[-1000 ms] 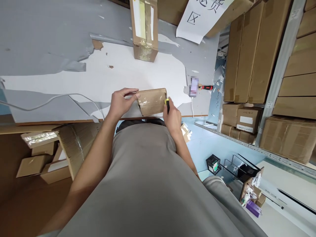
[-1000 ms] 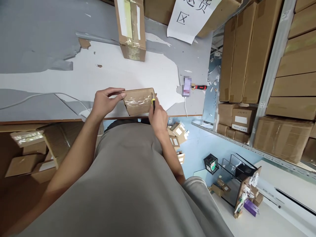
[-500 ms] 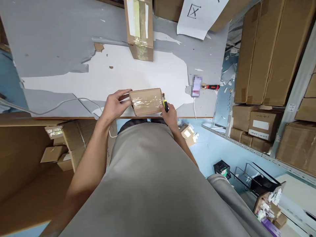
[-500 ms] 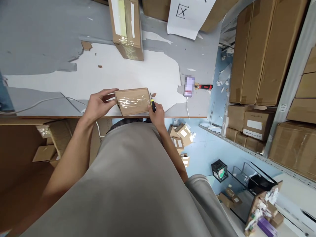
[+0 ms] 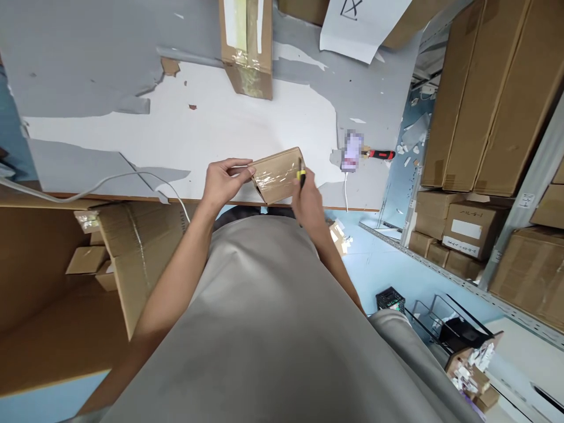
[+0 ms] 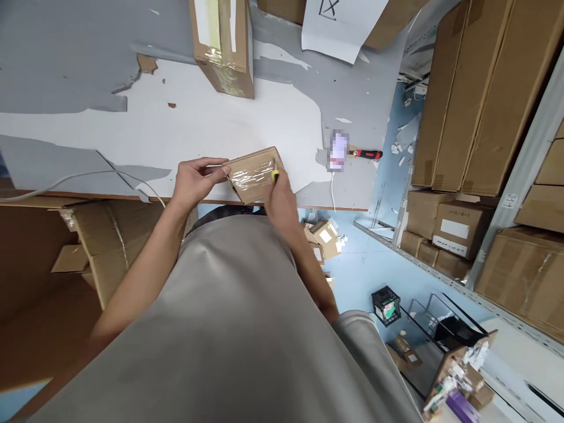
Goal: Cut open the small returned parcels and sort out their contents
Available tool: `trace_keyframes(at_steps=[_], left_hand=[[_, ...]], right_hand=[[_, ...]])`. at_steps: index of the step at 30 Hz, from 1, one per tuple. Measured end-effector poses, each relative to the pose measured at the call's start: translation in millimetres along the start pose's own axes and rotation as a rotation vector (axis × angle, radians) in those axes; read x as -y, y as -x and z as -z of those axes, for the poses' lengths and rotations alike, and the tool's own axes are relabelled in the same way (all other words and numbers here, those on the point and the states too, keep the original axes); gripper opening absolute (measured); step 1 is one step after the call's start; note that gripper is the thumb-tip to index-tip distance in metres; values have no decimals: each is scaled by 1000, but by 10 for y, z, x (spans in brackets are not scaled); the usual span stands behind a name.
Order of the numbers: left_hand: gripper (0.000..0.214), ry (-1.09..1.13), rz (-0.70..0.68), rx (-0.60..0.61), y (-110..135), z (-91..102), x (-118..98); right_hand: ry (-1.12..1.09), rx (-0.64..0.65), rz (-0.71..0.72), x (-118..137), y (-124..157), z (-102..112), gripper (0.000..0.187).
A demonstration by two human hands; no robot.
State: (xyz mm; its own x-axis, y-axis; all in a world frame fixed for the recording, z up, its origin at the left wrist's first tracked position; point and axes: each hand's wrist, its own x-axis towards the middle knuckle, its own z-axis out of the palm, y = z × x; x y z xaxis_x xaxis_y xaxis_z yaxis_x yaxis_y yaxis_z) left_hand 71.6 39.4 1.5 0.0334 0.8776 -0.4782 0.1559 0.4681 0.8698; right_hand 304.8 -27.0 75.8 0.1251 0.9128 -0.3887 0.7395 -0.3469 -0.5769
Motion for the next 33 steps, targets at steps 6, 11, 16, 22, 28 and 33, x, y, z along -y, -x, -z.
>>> trace_keyframes(at_steps=[6, 11, 16, 22, 28, 33], left_hand=[[63, 30, 14, -24, -43, -3, 15], [53, 52, 12, -15, -53, -8, 22], [46, 70, 16, -14, -68, -13, 58], [40, 32, -11, -28, -69, -43, 89], [34, -16, -36, -92, -35, -96, 91], [35, -39, -53, -105, 21, -116, 42]], right_hand=[[164, 353, 187, 533, 123, -212, 50], [281, 370, 112, 610, 81, -257, 61], [337, 374, 85, 620, 96, -190, 61], [397, 422, 42, 792, 51, -131, 60], [477, 484, -24, 962, 74, -171, 61], [419, 486, -21, 805, 247, -204, 61]])
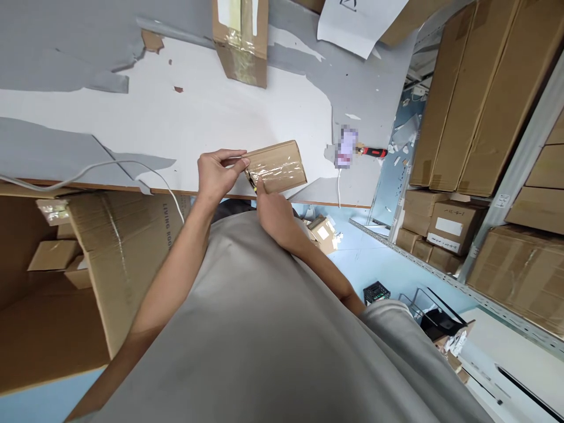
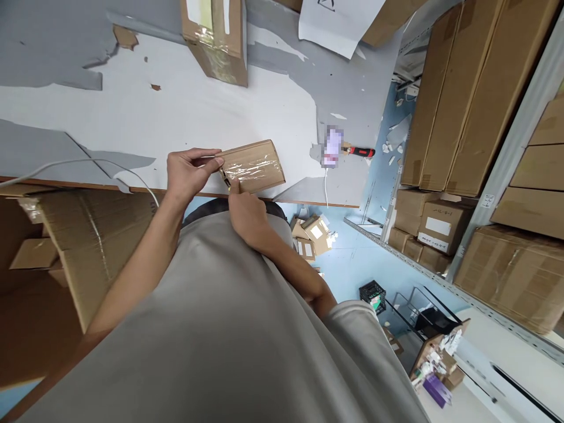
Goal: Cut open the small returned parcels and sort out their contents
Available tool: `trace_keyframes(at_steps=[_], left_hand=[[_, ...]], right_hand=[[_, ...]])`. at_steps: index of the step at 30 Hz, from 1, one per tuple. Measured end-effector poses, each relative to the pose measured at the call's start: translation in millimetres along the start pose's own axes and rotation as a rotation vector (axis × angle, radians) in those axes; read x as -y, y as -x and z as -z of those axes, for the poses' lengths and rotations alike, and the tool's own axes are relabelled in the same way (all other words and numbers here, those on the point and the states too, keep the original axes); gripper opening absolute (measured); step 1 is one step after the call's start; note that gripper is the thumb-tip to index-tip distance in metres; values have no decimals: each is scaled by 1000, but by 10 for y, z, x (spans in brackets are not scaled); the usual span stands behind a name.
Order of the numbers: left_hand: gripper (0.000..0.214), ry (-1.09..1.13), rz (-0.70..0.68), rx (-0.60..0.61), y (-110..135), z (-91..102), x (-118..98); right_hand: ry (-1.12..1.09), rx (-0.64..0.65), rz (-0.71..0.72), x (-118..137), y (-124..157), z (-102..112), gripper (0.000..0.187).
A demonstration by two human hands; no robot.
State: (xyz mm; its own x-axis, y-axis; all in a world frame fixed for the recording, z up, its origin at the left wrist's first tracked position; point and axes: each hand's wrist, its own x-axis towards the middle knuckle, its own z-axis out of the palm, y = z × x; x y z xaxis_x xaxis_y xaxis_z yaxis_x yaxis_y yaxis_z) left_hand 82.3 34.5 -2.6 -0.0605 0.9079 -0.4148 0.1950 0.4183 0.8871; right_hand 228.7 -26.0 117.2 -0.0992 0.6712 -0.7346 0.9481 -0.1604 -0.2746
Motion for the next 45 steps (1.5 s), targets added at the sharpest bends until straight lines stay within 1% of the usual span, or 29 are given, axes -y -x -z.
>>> trace_keyframes(at_steps=[2, 4, 7, 8, 9, 10, 12, 13, 15, 17, 19, 22, 25, 28, 36, 41, 45], left_hand=[[38, -4, -4, -3, 6, 18, -30], [41, -9, -16, -5, -5, 44, -59], [38, -53, -56, 13, -32, 60, -115], [36, -87, -82, 18, -35, 48, -143], [33, -130, -121, 17, -29, 22, -177], [30, -182, -176, 14, -15, -20, -218], [26, -286, -336, 36, 38, -150, -304], [25, -330, -432, 78, 72, -234, -342], [24, -398, -599, 216, 140, -416, -388], [25, -443, -678, 332, 185, -577, -383], [26, -472, -679, 374, 198, -683, -338], [26, -479, -655, 365, 183, -739, -256], [27, -464, -652, 355, 169, -741, -214], [27, -439, -638, 355, 168, -741, -206], [25, -383, -613, 367, 163, -752, -181], [28, -370, -612, 369, 167, -763, -203], [31, -333, -591, 382, 176, -774, -243]], right_hand=[[-61, -48, 52, -158, 49, -10, 56], [-143, -159, 57, -381, 70, 12, 55], [-297, -450, -51, -776, 14, 28, 58], [-340, -528, -87, -897, -24, 14, 59], [-373, -575, -112, -1003, -65, -12, 59], [-397, -592, -125, -1088, -105, -46, 58], [-428, -575, -126, -1190, -163, -126, 55], [-440, -563, -121, -1212, -179, -164, 54], [-459, -556, -108, -1217, -188, -215, 52], [-461, -560, -99, -1202, -180, -224, 51], [-438, -548, -90, -1188, -170, -194, 53], [-369, -481, -81, -1176, -163, -102, 56], [-304, -423, -91, -1160, -169, -7, 57], [-262, -395, -103, -1141, -183, 50, 57], [-205, -374, -127, -1087, -178, 90, 59], [-179, -356, -145, -974, -142, 148, 63], [-164, -344, -227, -856, -158, 146, 63]])
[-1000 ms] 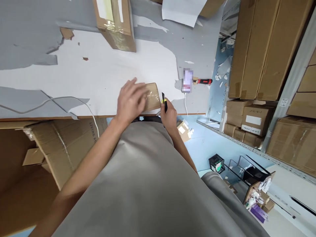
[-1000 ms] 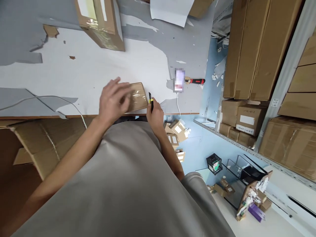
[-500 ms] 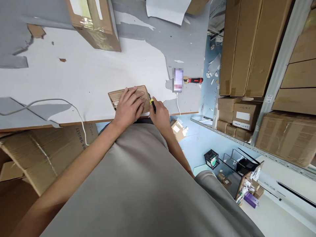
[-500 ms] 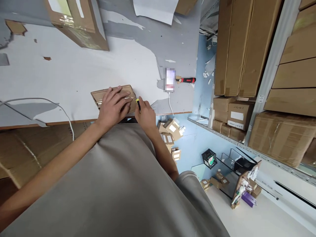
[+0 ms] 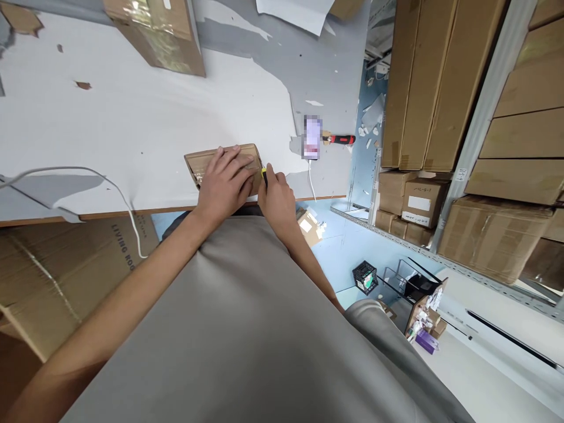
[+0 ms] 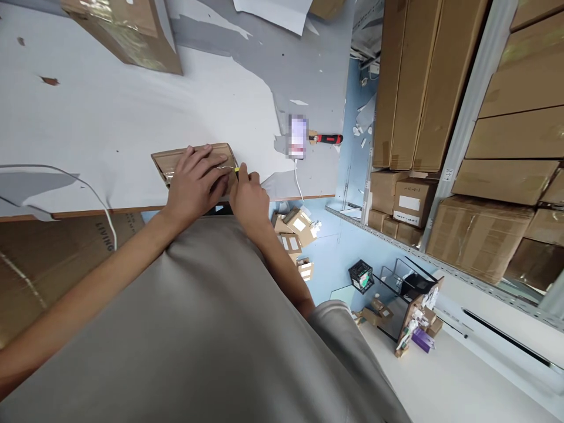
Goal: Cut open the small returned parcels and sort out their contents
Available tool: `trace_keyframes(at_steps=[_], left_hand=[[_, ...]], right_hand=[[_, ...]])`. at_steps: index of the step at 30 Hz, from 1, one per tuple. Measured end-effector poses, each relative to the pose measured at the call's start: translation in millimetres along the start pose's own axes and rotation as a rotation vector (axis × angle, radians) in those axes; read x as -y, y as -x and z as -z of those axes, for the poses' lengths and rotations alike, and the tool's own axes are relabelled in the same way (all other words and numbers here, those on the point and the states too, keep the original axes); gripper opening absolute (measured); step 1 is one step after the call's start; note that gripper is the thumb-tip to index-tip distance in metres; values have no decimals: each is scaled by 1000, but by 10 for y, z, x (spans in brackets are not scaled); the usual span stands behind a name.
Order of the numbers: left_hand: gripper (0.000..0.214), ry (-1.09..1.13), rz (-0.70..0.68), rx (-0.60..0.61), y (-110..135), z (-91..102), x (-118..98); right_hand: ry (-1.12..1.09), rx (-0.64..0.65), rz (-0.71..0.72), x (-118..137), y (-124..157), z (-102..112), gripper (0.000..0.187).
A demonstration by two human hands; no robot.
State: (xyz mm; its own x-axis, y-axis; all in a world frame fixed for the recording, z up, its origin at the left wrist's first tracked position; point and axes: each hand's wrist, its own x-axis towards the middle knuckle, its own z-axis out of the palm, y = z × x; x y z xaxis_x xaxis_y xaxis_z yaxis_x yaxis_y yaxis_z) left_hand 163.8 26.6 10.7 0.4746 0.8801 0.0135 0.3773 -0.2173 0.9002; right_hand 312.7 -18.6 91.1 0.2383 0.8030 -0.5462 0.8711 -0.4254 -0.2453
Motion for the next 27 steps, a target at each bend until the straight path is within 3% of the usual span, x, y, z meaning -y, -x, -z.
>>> trace_keyframes(at_steps=[6, 13, 16, 19, 22, 25, 27], left_hand=[[31, -13, 14, 11, 1, -28, 42], [27, -17, -15, 10, 10, -77, 103], [31, 2, -24, 17, 21, 3, 96], [34, -19, -14, 9, 124, 182, 152], [35, -93, -5, -5, 344, 393, 276], [38, -178, 10, -57, 594, 550, 401], [38, -216, 6, -137, 729, 612, 454]], right_hand=[[-53, -8, -42, 12, 65, -81, 61], [81, 135, -175, 78, 375, 71, 49], [57, 118, -130, 23, 540, 144, 39], [-75, 7, -47, -210, 573, 151, 31], [-287, -112, -50, -539, 253, -11, 36], [-548, -90, -43, -734, -368, -347, 33], [-651, -42, -76, -727, -757, -595, 30]])
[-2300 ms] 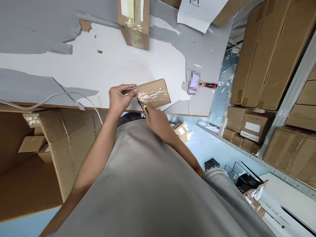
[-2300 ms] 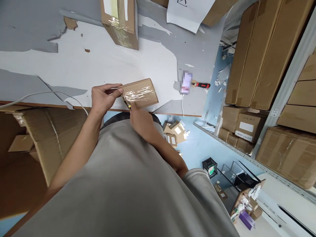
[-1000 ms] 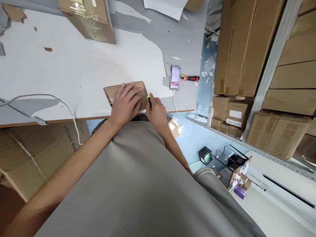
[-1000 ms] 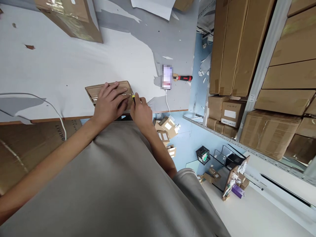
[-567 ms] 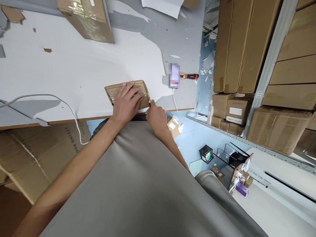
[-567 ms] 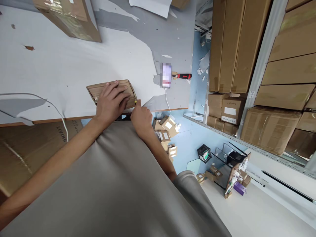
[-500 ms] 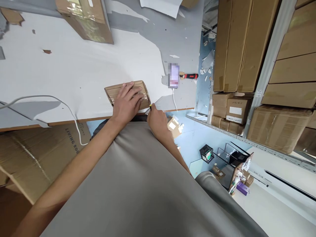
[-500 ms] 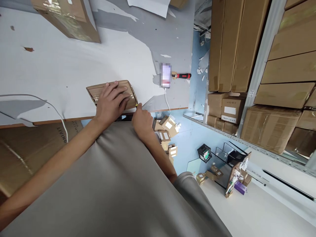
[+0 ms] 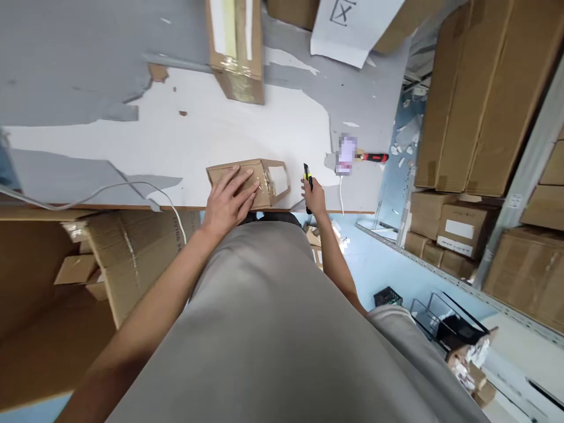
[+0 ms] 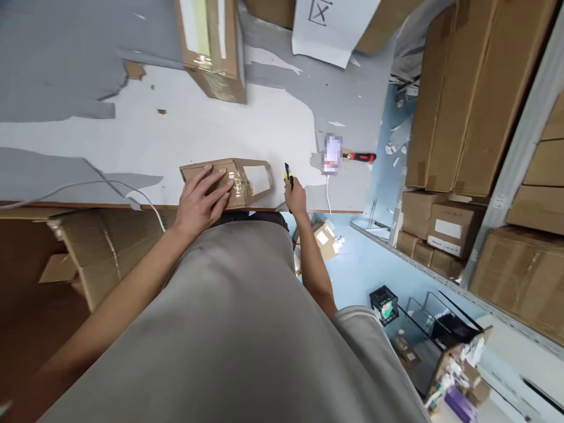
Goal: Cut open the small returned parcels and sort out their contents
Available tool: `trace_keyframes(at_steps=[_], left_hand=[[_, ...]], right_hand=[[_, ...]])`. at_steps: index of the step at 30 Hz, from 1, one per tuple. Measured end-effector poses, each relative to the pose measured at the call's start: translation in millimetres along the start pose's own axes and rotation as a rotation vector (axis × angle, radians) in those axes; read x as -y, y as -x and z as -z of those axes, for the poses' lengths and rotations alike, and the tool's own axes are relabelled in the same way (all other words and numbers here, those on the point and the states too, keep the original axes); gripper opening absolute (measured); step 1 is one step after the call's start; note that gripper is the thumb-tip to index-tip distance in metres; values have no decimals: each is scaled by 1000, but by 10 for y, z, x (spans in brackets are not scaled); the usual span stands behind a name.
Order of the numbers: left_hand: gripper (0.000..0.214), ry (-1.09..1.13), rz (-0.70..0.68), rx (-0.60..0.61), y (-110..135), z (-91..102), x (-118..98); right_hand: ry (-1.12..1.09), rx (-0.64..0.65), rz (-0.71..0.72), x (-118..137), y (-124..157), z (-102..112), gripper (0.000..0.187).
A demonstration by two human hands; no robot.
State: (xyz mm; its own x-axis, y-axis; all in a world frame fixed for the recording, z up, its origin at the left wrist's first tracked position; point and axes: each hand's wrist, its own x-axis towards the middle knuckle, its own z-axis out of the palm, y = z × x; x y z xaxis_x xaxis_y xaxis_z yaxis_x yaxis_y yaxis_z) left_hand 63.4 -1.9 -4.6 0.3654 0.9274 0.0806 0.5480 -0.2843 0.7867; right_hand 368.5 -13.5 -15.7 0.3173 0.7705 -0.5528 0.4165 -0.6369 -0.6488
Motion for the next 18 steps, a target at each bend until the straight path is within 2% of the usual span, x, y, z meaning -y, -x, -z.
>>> trace_keyframes(at_steps=[3, 5, 7, 10, 14, 18], left_hand=[[35, -57, 7, -140, 148, 81, 29], [37, -72, 59, -208, 238, 138, 9], [41, -52, 135, -254, 323, 185, -23], [42, 38, 266, -301, 399, 177, -30], [49, 252, 430, -312, 333, -42, 137], [58, 424, 442, -232, 176, -310, 389]], right_hand=[[-64, 83, 32, -37, -295, -317, 31], [0, 97, 110, -1, -310, -434, 35], [99, 83, 162, 49, -241, -455, 38], [230, 39, 175, 116, -84, -334, 35], [375, -81, 162, 179, 93, -59, 36], [484, -113, 121, 250, 154, 96, 40]])
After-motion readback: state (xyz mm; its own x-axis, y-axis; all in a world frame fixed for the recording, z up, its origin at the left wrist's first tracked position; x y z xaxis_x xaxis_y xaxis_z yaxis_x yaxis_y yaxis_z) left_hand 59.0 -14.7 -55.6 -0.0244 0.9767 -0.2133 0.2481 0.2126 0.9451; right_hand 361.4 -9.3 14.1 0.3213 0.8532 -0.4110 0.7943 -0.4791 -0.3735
